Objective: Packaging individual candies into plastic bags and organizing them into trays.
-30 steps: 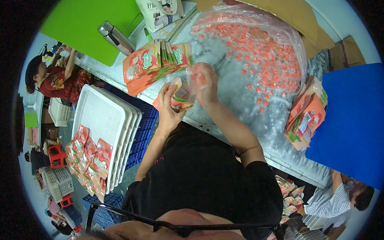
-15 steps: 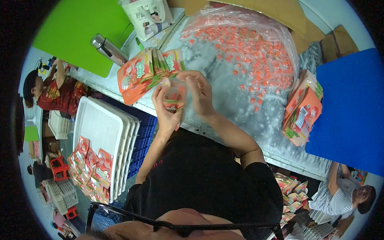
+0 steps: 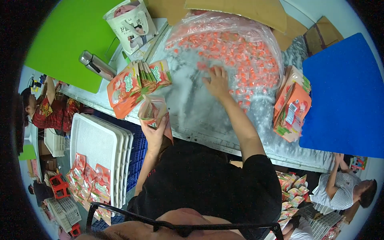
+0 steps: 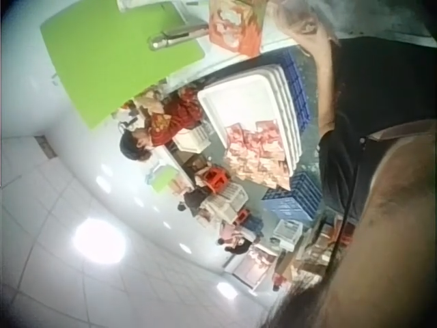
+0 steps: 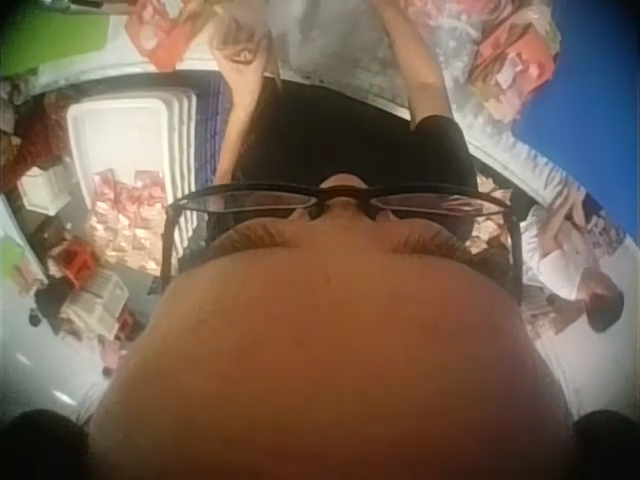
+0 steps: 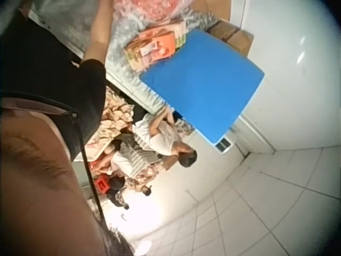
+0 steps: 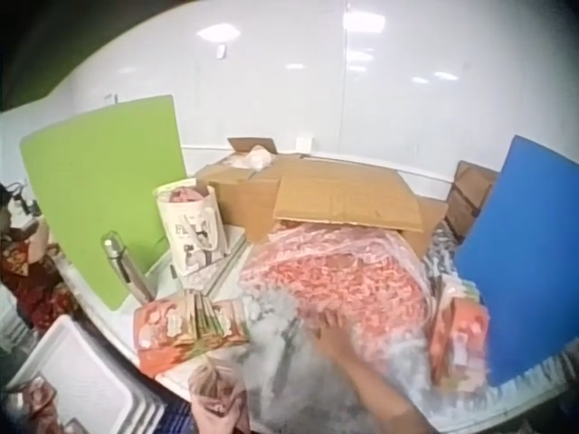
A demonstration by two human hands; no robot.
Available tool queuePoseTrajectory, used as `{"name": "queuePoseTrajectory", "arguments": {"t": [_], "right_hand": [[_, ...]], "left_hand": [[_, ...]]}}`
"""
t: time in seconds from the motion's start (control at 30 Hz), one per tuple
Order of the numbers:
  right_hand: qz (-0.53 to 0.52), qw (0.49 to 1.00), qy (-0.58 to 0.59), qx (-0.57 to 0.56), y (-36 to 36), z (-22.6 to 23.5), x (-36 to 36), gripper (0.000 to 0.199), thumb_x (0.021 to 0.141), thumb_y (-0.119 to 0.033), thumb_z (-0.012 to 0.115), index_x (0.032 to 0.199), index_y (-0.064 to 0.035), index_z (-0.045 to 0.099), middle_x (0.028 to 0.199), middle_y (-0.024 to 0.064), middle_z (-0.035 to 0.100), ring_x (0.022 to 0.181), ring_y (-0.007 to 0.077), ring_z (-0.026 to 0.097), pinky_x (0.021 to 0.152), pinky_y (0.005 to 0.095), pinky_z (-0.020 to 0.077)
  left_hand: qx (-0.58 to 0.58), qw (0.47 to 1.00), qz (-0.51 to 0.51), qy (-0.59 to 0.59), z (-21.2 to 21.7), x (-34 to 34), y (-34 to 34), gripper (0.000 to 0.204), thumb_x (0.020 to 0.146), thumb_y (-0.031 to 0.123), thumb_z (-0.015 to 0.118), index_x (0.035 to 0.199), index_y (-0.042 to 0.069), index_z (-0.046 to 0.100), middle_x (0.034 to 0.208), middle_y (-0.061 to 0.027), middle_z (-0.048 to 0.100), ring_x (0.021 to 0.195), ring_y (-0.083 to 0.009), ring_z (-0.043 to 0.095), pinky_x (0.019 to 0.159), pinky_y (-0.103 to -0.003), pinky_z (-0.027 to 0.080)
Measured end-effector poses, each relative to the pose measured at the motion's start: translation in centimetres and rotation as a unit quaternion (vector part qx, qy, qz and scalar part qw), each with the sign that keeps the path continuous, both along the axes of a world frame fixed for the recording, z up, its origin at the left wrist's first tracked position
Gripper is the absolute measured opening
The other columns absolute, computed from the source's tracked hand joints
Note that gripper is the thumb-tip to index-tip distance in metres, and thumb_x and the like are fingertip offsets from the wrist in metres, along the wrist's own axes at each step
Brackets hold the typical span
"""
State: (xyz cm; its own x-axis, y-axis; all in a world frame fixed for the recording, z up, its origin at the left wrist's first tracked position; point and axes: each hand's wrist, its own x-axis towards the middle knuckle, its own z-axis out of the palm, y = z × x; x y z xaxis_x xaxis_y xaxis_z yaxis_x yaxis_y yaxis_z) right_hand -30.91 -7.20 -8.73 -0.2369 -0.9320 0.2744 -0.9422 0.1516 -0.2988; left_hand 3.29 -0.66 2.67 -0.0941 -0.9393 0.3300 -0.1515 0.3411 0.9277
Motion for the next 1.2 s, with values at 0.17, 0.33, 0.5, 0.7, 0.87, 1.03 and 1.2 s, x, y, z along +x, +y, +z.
{"name": "queuePoseTrajectory", "arguments": {"t": [0.17,0.33,0.5,0.7,0.87,1.03,1.2], "right_hand": [[0.058,0.99,-0.121,-0.034,3.0,-0.4,3.0,0.063,0.105,-0.052,0.044,0.155,-0.0151,0.044,0.156,0.0125,0.048,0.149,0.0377,0.035,0.122,0.058,0.0208],[-0.015,0.822,-0.556,-0.117,6.2,1.7,2.4,0.059,0.111,-0.046,0.031,0.158,-0.0109,0.04,0.156,0.0089,0.049,0.147,0.0272,0.039,0.123,0.0461,0.0252],[-0.014,0.89,-0.444,-0.108,6.2,2.0,1.7,0.055,0.111,-0.04,0.033,0.155,-0.0099,0.045,0.157,0.0103,0.048,0.15,0.0274,0.036,0.123,0.0427,0.0262],[0.106,0.98,-0.152,-0.078,1.5,1.3,2.0,0.048,0.108,-0.035,0.041,0.147,-0.0104,0.055,0.156,0.0123,0.048,0.148,0.0337,0.038,0.125,0.0419,0.0214],[0.125,0.985,-0.114,0.04,-1.7,-0.2,0.9,0.044,0.106,-0.036,0.046,0.141,-0.0146,0.061,0.154,0.0133,0.049,0.148,0.0338,0.035,0.124,0.0491,0.0225],[0.159,0.95,-0.263,-0.056,0.3,-0.5,-0.3,0.042,0.104,-0.037,0.052,0.138,-0.0165,0.063,0.146,0.0138,0.054,0.144,0.0345,0.038,0.121,0.0613,0.0224],[0.156,0.985,0.005,-0.071,4.6,2.2,4.9,0.043,0.095,-0.037,0.067,0.13,-0.0128,0.067,0.137,0.0132,0.059,0.136,0.036,0.044,0.117,0.0511,0.0334]], "left_hand": [[0.044,0.998,0.004,0.036,-0.6,1.0,0.2,0.077,0.076,0.0,0.079,0.145,-0.001,0.044,0.147,-0.0142,0.044,0.138,-0.0274,0.044,0.118,-0.04,0.033],[0.025,0.998,0.035,0.034,-0.4,2.1,0.1,0.063,0.082,0.002,0.079,0.137,-0.001,0.049,0.132,-0.0122,0.057,0.124,-0.022,0.055,0.11,-0.038,0.04],[0.032,0.998,0.045,0.026,-0.1,2.4,0.5,0.065,0.082,0.003,0.081,0.138,-0.001,0.048,0.131,-0.0123,0.058,0.123,-0.0221,0.055,0.109,-0.037,0.041],[0.035,0.998,0.041,0.026,-0.6,2.5,0.5,0.066,0.082,0.004,0.081,0.138,-0.002,0.047,0.131,-0.013,0.058,0.124,-0.0224,0.055,0.11,-0.038,0.041],[0.023,0.999,0.039,0.03,-0.7,2.4,0.5,0.066,0.082,0.004,0.081,0.138,-0.002,0.047,0.131,-0.0132,0.058,0.123,-0.0224,0.056,0.11,-0.038,0.041],[0.068,0.997,0.034,0.033,-0.3,2.6,0.6,0.074,0.078,0.002,0.081,0.143,-0.001,0.045,0.14,-0.0136,0.051,0.131,-0.0247,0.051,0.114,-0.039,0.038],[0.014,0.999,0.017,-0.023,-0.1,1.6,0.0,0.075,0.073,0.002,0.079,0.142,-0.001,0.048,0.146,-0.0177,0.045,0.138,-0.0308,0.045,0.116,-0.042,0.036]]}}
